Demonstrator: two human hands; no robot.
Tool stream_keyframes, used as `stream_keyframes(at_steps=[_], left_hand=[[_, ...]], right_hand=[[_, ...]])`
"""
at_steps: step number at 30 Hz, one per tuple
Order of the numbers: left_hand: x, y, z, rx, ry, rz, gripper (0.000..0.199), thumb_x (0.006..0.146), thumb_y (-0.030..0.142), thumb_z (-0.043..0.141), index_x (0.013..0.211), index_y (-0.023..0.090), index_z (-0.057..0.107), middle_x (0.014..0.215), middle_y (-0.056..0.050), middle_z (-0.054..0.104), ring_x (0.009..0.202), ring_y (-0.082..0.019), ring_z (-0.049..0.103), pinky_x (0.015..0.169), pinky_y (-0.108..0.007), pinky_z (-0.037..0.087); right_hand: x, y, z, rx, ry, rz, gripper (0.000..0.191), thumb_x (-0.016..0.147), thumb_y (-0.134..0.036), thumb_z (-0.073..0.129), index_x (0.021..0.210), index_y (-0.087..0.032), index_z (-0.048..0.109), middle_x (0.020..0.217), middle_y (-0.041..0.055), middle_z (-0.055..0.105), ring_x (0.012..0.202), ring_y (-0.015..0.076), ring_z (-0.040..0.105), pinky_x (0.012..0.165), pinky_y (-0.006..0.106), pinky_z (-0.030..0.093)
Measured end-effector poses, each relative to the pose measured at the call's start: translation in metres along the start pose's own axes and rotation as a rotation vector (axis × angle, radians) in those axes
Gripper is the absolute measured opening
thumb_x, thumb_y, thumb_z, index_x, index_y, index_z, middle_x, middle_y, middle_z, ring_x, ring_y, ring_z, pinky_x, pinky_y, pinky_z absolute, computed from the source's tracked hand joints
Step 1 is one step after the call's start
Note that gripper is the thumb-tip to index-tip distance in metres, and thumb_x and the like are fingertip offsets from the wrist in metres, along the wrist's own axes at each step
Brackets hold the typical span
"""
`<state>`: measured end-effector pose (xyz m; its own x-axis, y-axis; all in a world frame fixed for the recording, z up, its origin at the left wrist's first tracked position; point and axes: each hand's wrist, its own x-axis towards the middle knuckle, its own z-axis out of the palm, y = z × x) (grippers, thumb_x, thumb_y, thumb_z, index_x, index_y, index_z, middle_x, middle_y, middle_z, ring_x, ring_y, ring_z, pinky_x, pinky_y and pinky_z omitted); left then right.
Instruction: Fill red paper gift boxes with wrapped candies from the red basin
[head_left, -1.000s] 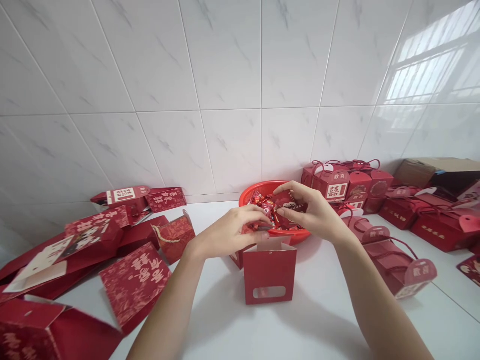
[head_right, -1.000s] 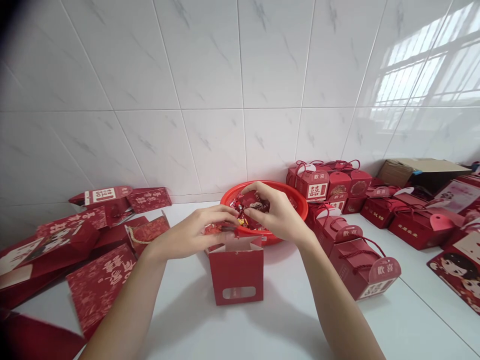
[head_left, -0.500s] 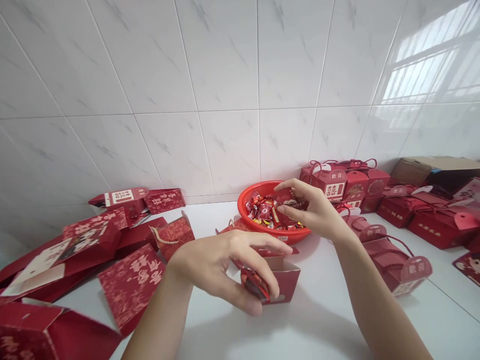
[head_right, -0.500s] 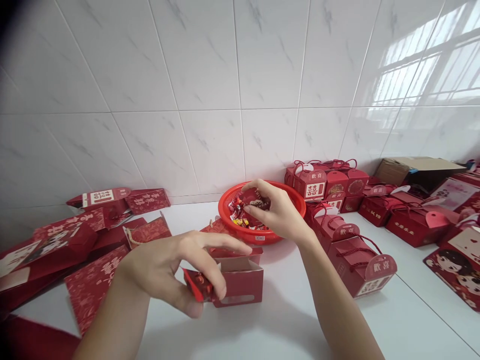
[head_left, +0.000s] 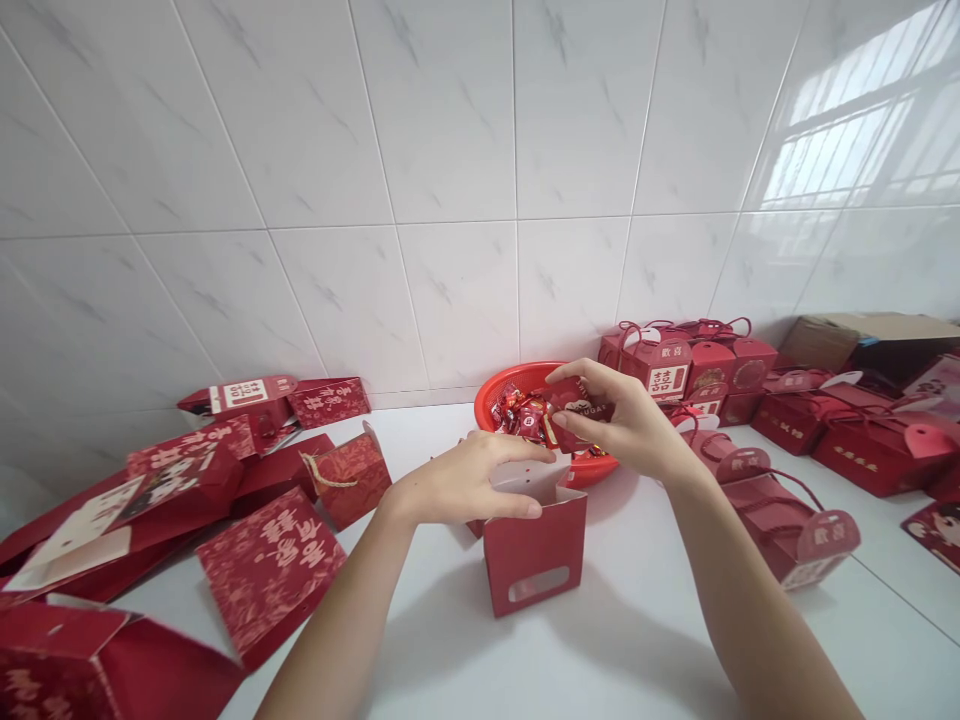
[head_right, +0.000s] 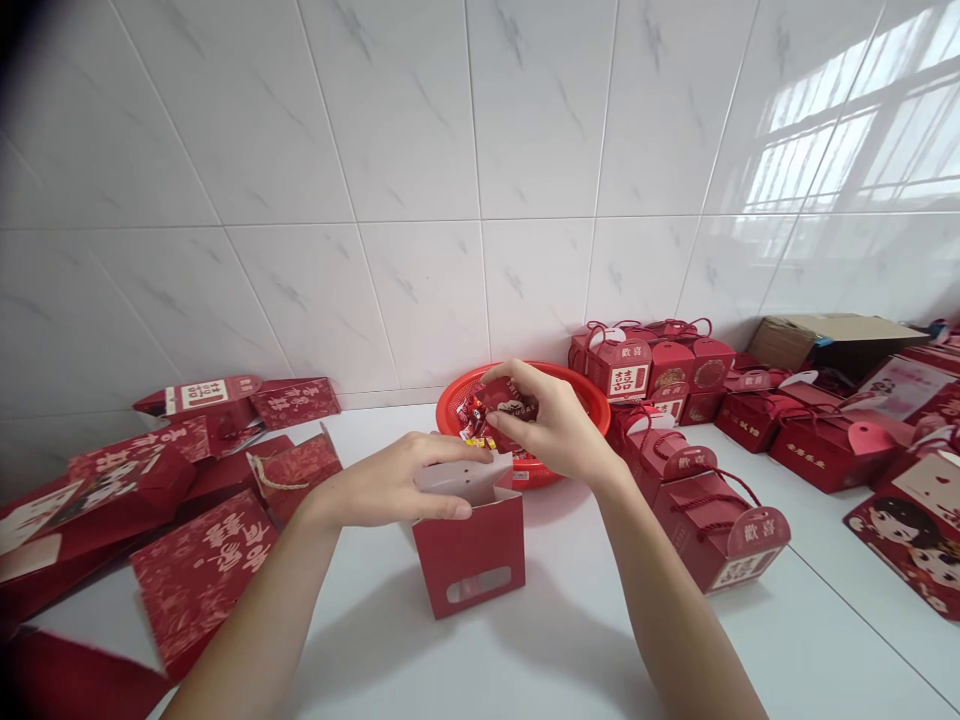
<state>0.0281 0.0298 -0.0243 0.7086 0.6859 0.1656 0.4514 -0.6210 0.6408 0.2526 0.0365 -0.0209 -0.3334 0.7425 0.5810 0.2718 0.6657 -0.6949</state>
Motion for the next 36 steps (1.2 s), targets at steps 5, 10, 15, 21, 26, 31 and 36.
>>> stream_keyframes(at_steps=[5, 10, 15, 21, 26, 31, 36], left_hand=[[0.001, -0.013, -0.006, -0.123, -0.126, 0.006, 0.051, 0.083, 0.028, 0.071, 0.134, 0.03, 0.063, 0.134, -0.006, 0.066, 0.124, -0.029, 0.061, 0.098, -0.036, 0.05], [0.004, -0.03, -0.013, -0.219, -0.196, -0.065, 0.057, 0.071, 0.036, 0.083, 0.125, 0.026, 0.068, 0.125, -0.006, 0.07, 0.111, -0.03, 0.067, 0.097, -0.038, 0.052], [0.005, -0.041, -0.014, -0.203, -0.214, -0.109, 0.057, 0.069, 0.045, 0.083, 0.12, 0.024, 0.069, 0.127, -0.006, 0.067, 0.113, -0.03, 0.065, 0.099, -0.04, 0.052], [0.007, -0.044, -0.012, -0.167, -0.192, -0.07, 0.058, 0.067, 0.044, 0.084, 0.119, 0.024, 0.069, 0.124, -0.005, 0.068, 0.117, -0.03, 0.063, 0.1, -0.039, 0.051], [0.006, -0.041, -0.013, -0.151, -0.182, -0.082, 0.057, 0.068, 0.043, 0.083, 0.122, 0.028, 0.07, 0.127, -0.005, 0.069, 0.119, -0.032, 0.062, 0.1, -0.04, 0.052], [0.003, -0.036, -0.014, -0.17, -0.215, -0.117, 0.074, 0.069, 0.038, 0.084, 0.138, 0.034, 0.058, 0.15, -0.005, 0.052, 0.13, -0.034, 0.055, 0.097, -0.04, 0.054], [0.001, -0.038, -0.011, -0.276, -0.182, -0.161, 0.081, 0.082, 0.027, 0.069, 0.154, 0.034, 0.033, 0.161, -0.004, 0.035, 0.14, -0.031, 0.045, 0.099, -0.039, 0.053]], right_hand=[[-0.001, -0.004, 0.01, 0.088, -0.046, -0.002, 0.019, 0.085, -0.023, 0.064, 0.104, -0.021, 0.061, 0.08, -0.0007, 0.064, 0.065, 0.0131, 0.06, 0.058, 0.024, 0.047], [0.0, 0.0, 0.024, 0.1, -0.192, -0.024, 0.015, 0.086, -0.019, 0.063, 0.1, -0.021, 0.059, 0.086, 0.0006, 0.065, 0.069, 0.0137, 0.061, 0.062, 0.025, 0.049], [0.0, 0.0, 0.03, 0.082, -0.217, -0.047, 0.01, 0.086, -0.02, 0.064, 0.096, -0.019, 0.06, 0.085, 0.001, 0.065, 0.071, 0.0131, 0.058, 0.062, 0.024, 0.047], [0.0, -0.003, 0.027, 0.095, -0.367, -0.089, 0.017, 0.091, -0.022, 0.064, 0.107, -0.019, 0.062, 0.099, 0.0038, 0.072, 0.087, 0.0158, 0.067, 0.076, 0.027, 0.052], [-0.001, -0.005, 0.02, 0.049, -0.331, -0.083, 0.016, 0.095, -0.031, 0.059, 0.103, -0.018, 0.065, 0.094, 0.0044, 0.072, 0.087, 0.0171, 0.069, 0.076, 0.028, 0.055], [-0.001, -0.003, 0.008, -0.093, -0.262, -0.092, 0.02, 0.092, -0.033, 0.062, 0.106, -0.019, 0.065, 0.101, 0.0056, 0.071, 0.089, 0.0172, 0.067, 0.077, 0.029, 0.054], [-0.001, 0.003, 0.001, -0.288, -0.324, -0.019, 0.031, 0.088, -0.035, 0.067, 0.115, -0.021, 0.063, 0.108, 0.0065, 0.069, 0.091, 0.0194, 0.065, 0.073, 0.029, 0.051]])
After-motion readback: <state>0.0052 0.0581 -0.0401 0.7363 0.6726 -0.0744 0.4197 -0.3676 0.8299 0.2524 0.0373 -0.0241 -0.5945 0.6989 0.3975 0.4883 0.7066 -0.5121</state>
